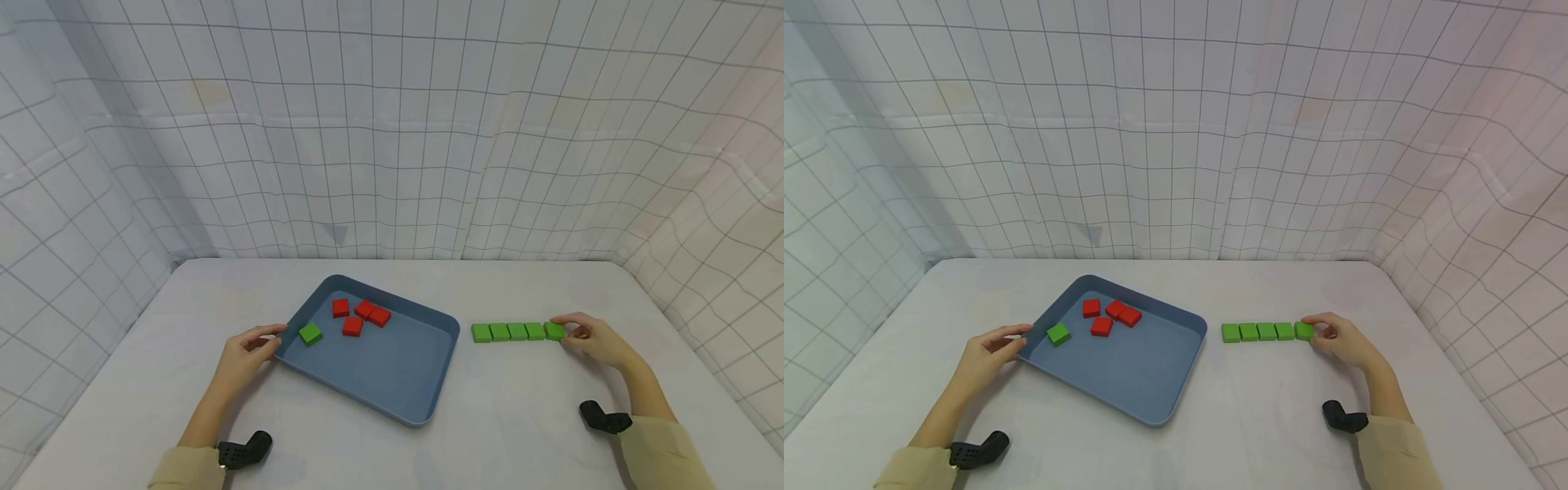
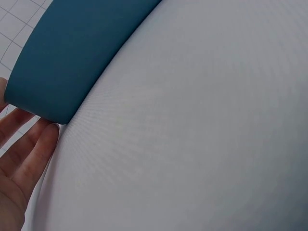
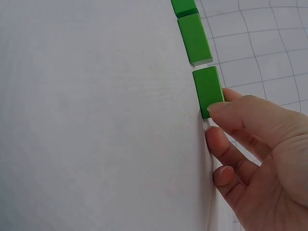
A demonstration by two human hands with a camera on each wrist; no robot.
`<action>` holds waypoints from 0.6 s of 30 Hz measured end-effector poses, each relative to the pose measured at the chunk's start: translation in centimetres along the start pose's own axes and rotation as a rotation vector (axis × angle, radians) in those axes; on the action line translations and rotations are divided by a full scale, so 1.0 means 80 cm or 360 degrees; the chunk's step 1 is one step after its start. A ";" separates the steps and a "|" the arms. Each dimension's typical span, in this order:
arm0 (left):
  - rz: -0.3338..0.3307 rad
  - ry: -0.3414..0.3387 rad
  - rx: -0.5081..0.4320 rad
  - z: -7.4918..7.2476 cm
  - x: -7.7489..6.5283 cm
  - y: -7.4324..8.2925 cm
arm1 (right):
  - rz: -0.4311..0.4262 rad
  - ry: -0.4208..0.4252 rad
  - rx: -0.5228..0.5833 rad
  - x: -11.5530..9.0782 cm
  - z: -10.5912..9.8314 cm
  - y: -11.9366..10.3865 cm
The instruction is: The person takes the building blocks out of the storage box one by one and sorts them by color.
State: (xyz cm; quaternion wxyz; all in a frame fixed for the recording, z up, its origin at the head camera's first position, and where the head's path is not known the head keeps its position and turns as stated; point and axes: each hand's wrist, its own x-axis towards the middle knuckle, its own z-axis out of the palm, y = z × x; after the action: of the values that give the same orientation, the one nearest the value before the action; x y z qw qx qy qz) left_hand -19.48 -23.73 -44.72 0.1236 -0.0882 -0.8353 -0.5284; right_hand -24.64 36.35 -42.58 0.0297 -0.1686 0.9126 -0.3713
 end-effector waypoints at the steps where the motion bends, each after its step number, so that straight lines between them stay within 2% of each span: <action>1: -0.0001 0.0001 -0.0006 0.000 0.000 0.000 | -0.0002 -0.0011 -0.0006 0.001 0.000 0.000; 18: -0.0010 0.0005 -0.0020 0.001 0.000 -0.001 | 0.0087 -0.0088 -0.0021 0.007 -0.001 -0.004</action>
State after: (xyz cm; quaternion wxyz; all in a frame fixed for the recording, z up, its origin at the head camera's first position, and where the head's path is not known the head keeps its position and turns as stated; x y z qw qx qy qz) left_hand -19.50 -23.71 -44.78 0.1227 -0.0856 -0.8321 -0.5342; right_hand -25.10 36.05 -42.27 0.0639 -0.1541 0.9181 -0.3595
